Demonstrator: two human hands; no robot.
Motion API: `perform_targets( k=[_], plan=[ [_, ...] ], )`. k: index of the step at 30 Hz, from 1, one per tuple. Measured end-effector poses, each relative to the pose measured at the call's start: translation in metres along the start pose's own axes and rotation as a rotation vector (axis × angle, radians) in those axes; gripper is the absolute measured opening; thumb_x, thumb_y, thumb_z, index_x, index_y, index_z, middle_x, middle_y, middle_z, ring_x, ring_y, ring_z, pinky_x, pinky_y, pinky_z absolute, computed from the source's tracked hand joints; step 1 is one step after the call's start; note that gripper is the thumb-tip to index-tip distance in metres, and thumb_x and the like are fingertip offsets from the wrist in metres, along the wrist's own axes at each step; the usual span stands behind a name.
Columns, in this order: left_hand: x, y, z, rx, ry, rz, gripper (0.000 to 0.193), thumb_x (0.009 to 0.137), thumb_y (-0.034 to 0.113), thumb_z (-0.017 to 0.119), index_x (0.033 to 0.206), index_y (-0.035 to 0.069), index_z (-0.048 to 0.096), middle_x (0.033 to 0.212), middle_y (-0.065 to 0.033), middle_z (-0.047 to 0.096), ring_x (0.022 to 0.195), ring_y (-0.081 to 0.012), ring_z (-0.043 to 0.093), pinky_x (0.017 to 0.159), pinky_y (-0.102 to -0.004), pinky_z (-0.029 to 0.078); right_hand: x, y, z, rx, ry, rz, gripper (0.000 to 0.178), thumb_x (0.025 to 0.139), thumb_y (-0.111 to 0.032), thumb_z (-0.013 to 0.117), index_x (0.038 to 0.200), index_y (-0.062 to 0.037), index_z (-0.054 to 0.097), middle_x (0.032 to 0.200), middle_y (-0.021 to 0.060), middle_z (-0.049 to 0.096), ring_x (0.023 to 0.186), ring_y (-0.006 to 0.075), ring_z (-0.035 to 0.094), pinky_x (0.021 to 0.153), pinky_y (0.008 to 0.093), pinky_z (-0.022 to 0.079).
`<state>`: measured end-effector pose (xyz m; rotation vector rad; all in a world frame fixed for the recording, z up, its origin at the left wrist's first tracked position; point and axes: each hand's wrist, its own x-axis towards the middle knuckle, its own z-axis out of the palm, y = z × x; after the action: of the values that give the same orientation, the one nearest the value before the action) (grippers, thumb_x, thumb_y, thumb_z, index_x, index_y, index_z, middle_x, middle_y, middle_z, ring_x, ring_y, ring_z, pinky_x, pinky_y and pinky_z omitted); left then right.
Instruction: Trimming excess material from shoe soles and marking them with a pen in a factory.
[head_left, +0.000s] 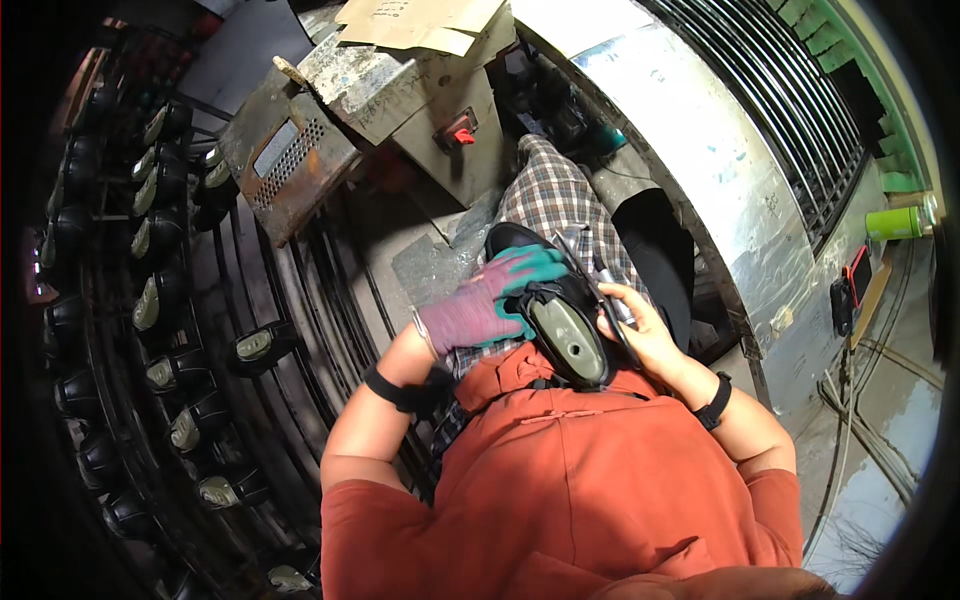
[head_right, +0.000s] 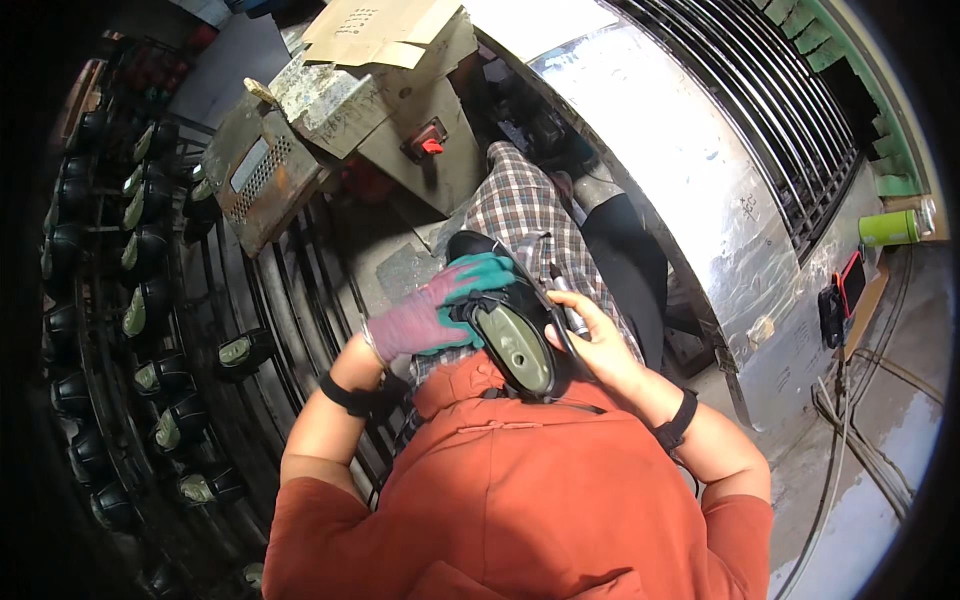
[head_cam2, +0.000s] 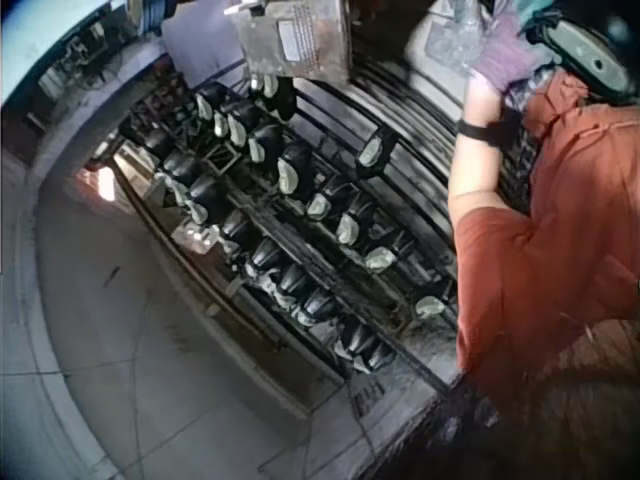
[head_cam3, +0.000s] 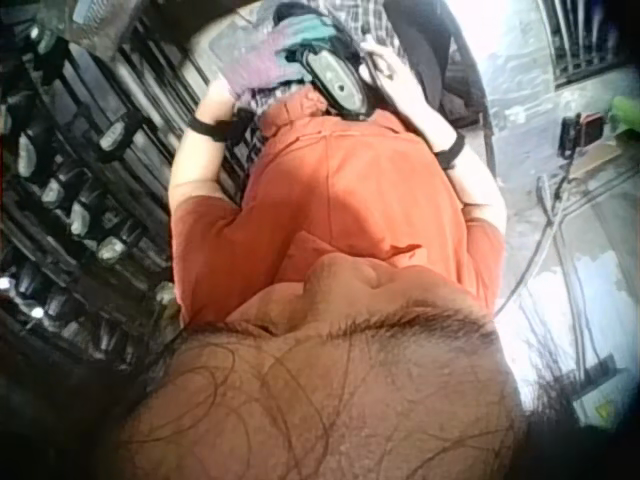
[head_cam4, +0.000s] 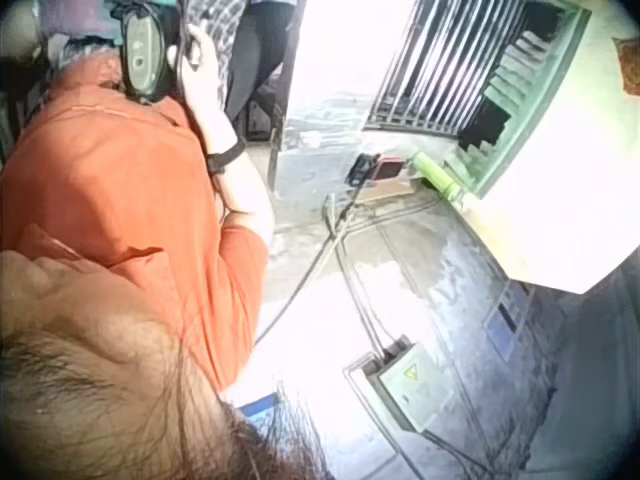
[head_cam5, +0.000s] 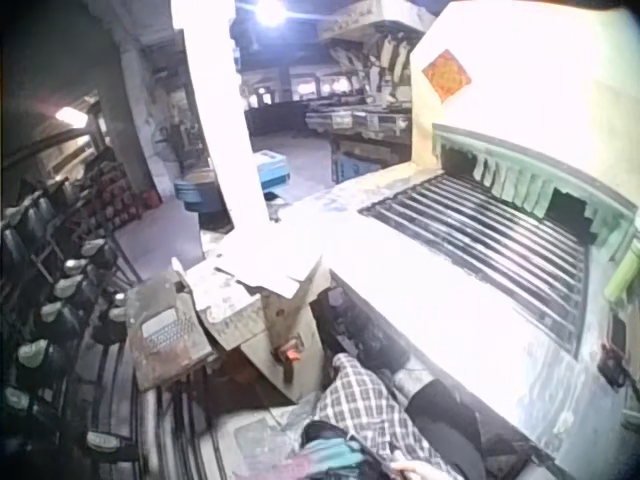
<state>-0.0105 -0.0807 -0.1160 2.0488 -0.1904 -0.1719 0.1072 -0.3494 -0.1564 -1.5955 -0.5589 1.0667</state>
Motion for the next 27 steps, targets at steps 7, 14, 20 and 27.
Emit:
perform_targets(
  k=[7, 14, 20, 27],
  plan=[
    [-0.039, 0.008, 0.073, -1.087, 0.773, -0.276, 0.053, 0.095, 0.013, 0.057, 0.143, 0.002, 0.04, 0.137, -0.0136, 0.05, 0.129, -0.0228, 0.047, 0.104, -0.0371, 0.042, 0.013, -0.036, 0.015, 0.12, -0.082, 0.093, 0.051, 0.09, -0.027, 0.072, 0.133, -0.0056, 0.053, 0.127, 0.0078, 0.056, 0.124, 0.0178, 0.048, 0.107, 0.0322, 0.035],
    [-0.027, 0.02, 0.091, -1.598, 0.905, -0.534, 0.022, 0.095, 0.024, 0.067, 0.11, 0.009, 0.065, 0.093, -0.0027, 0.07, 0.081, -0.0138, 0.068, 0.072, -0.0279, 0.057, 0.036, -0.03, 0.027, 0.014, -0.202, -0.044, 0.047, 0.089, -0.014, 0.071, 0.132, -0.003, 0.053, 0.125, 0.0052, 0.056, 0.12, 0.0146, 0.049, 0.105, 0.0298, 0.037],
    [-0.078, 0.018, 0.082, -1.581, 1.163, -0.169, 0.043, 0.091, 0.017, 0.069, 0.131, 0.008, 0.054, 0.119, -0.0078, 0.064, 0.106, -0.0199, 0.064, 0.094, -0.0367, 0.054, 0.039, -0.039, 0.045, 0.027, -0.287, -0.108, 0.046, 0.087, -0.005, 0.07, 0.13, -0.0051, 0.054, 0.117, 0.0034, 0.055, 0.107, 0.0108, 0.053, 0.086, 0.0224, 0.048],
    [-0.163, 0.115, 0.062, -1.009, 1.764, 0.121, 0.047, 0.101, 0.029, 0.051, 0.138, 0.001, 0.049, 0.126, -0.0126, 0.061, 0.118, -0.0238, 0.059, 0.104, -0.0392, 0.045, 0.061, -0.027, 0.043, 0.012, -0.325, -0.067, 0.043, 0.086, -0.003, 0.07, 0.127, -0.0049, 0.056, 0.114, 0.0014, 0.054, 0.099, 0.0094, 0.053, 0.082, 0.0224, 0.046]
  ],
)
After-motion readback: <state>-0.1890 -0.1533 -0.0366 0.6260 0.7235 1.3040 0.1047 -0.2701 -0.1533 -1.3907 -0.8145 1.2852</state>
